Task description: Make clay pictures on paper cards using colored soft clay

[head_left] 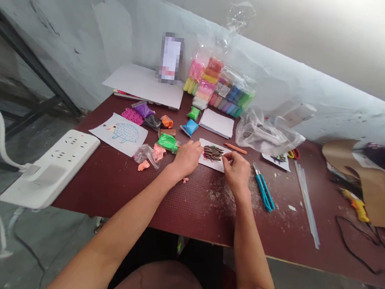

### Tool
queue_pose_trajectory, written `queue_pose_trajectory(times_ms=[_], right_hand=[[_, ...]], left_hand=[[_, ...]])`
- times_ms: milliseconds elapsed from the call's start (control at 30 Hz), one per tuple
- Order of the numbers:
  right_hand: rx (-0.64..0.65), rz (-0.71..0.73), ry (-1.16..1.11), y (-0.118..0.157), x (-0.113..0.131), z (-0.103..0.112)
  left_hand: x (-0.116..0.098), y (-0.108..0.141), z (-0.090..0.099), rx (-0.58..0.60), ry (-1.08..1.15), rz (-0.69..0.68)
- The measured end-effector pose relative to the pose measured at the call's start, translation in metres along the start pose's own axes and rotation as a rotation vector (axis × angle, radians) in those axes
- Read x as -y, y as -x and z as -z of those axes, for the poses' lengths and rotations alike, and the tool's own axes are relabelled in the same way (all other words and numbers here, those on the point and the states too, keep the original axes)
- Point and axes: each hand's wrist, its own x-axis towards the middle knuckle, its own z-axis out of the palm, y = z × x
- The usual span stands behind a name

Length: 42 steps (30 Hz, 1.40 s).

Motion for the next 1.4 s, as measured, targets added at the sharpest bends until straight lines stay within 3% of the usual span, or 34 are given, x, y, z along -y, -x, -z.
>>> queue_pose_trajectory(times_ms=[233, 400, 500, 633, 933, 1400], right_hand=[[-0.033, 0.061, -0.105, -0.004, -0.009, 0.004], [-0.03, 0.013, -0.186, -0.006, -0.002, 0.013], [-0.025, 0.055, -0.152, -0.011, 0.005, 0.015], [0.004, 0.142, -0.104, -0.022, 0.012, 0.01], [0.052, 0.147, 0.024, -0.026, 0.016, -0.005], [0.068, 0.189, 0.022, -0.03, 0.009, -0.019]], left_hand=[[0.0, 0.0, 0.001, 0.004, -0.004, 0.003], [0.0, 0.0, 0.0, -0.004, 0.008, -0.002], [0.001, 0.0, 0.0, -0.001, 0.004, -0.003], [0.0, 0.0, 0.0, -0.006, -0.005, 0.003], [-0.001, 0.001, 0.004, 0.017, 0.024, 0.016], [0.0, 0.0, 0.002, 0.006, 0.021, 0.015]])
